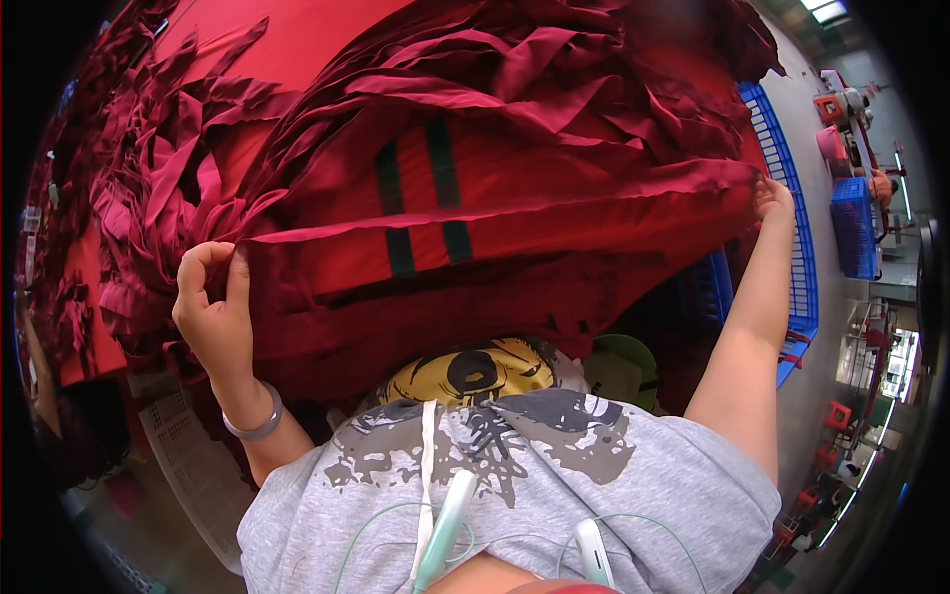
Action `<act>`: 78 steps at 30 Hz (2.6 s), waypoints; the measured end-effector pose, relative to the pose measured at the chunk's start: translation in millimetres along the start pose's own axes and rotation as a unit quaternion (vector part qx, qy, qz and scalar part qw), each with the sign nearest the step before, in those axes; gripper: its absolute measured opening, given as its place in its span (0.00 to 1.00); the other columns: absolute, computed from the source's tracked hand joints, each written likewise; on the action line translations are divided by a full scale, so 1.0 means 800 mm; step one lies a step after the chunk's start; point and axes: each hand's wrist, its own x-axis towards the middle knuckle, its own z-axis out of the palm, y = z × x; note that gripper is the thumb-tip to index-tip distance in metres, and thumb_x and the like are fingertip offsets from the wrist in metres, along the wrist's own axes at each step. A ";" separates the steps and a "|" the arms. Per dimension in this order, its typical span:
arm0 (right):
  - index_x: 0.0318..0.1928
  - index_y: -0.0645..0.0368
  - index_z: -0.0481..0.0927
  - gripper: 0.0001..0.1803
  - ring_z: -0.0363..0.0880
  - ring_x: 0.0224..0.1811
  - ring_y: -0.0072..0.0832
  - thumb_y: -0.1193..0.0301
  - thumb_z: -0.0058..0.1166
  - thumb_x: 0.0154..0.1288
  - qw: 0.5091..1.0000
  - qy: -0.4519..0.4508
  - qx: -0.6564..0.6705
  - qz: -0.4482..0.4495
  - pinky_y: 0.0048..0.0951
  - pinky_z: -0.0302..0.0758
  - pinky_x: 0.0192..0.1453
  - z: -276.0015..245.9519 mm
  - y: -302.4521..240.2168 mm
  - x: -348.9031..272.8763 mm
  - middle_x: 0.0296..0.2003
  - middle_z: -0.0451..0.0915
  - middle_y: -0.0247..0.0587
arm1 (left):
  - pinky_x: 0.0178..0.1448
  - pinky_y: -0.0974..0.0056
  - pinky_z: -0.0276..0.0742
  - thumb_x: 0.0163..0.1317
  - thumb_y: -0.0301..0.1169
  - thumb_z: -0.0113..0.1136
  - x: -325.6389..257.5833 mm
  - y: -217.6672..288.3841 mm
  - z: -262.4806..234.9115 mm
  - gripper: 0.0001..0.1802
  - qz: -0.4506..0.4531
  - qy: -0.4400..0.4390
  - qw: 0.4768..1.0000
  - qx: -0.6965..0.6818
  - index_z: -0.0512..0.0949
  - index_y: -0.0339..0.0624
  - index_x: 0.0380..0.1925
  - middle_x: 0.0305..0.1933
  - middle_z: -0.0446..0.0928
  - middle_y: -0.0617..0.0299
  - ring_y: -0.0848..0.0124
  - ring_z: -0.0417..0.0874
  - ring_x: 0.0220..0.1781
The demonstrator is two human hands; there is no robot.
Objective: The person uses a small blade to trim loose threads and edges from a large pile of red fabric. They repeatedly pick up sections of the fabric, cut the excess material, and place the pieces back onto the pile.
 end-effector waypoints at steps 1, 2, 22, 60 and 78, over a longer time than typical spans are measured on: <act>0.37 0.58 0.76 0.07 0.83 0.29 0.27 0.73 0.43 0.68 1.000 0.022 0.018 -0.009 0.22 0.72 0.25 -0.019 -0.002 0.017 0.33 0.84 0.40 | 0.69 0.55 0.60 0.60 0.29 0.64 -0.001 -0.009 0.003 0.10 0.045 0.001 0.999 -0.011 0.72 0.38 0.33 0.31 0.80 0.61 0.71 0.81 0.39; 0.36 0.59 0.77 0.07 0.83 0.31 0.31 0.72 0.46 0.67 0.997 -0.002 0.077 -0.005 0.26 0.76 0.27 -0.110 -0.064 0.028 0.35 0.84 0.42 | 0.70 0.54 0.58 0.61 0.30 0.63 0.000 -0.032 0.019 0.10 0.063 -0.002 0.992 -0.112 0.71 0.39 0.34 0.31 0.80 0.62 0.71 0.81 0.39; 0.63 0.58 0.70 0.28 0.81 0.32 0.20 0.81 0.54 0.61 0.947 -0.112 -0.148 -0.263 0.17 0.77 0.29 -0.070 -0.059 -0.049 0.38 0.82 0.38 | 0.57 0.58 0.71 0.68 0.30 0.54 0.005 -0.012 -0.008 0.10 0.052 -0.077 0.888 -0.450 0.63 0.43 0.31 0.37 0.75 0.49 0.68 0.76 0.39; 0.64 0.65 0.62 0.22 0.79 0.53 0.51 0.74 0.40 0.72 0.958 -0.019 0.283 0.036 0.48 0.79 0.51 0.003 -0.006 -0.086 0.60 0.69 0.58 | 0.54 0.57 0.68 0.56 0.30 0.63 -0.019 0.036 0.057 0.07 0.159 -0.156 0.932 0.287 0.81 0.46 0.35 0.46 0.76 0.65 0.63 0.76 0.50; 0.56 0.61 0.69 0.27 0.78 0.48 0.53 0.52 0.46 0.69 0.715 -0.011 -0.528 -0.458 0.45 0.73 0.50 0.143 0.052 -0.354 0.45 0.80 0.57 | 0.68 0.47 0.62 0.57 0.33 0.62 -0.078 0.046 0.095 0.31 0.221 -0.266 0.932 0.108 0.69 0.41 0.62 0.68 0.64 0.51 0.51 0.64 0.69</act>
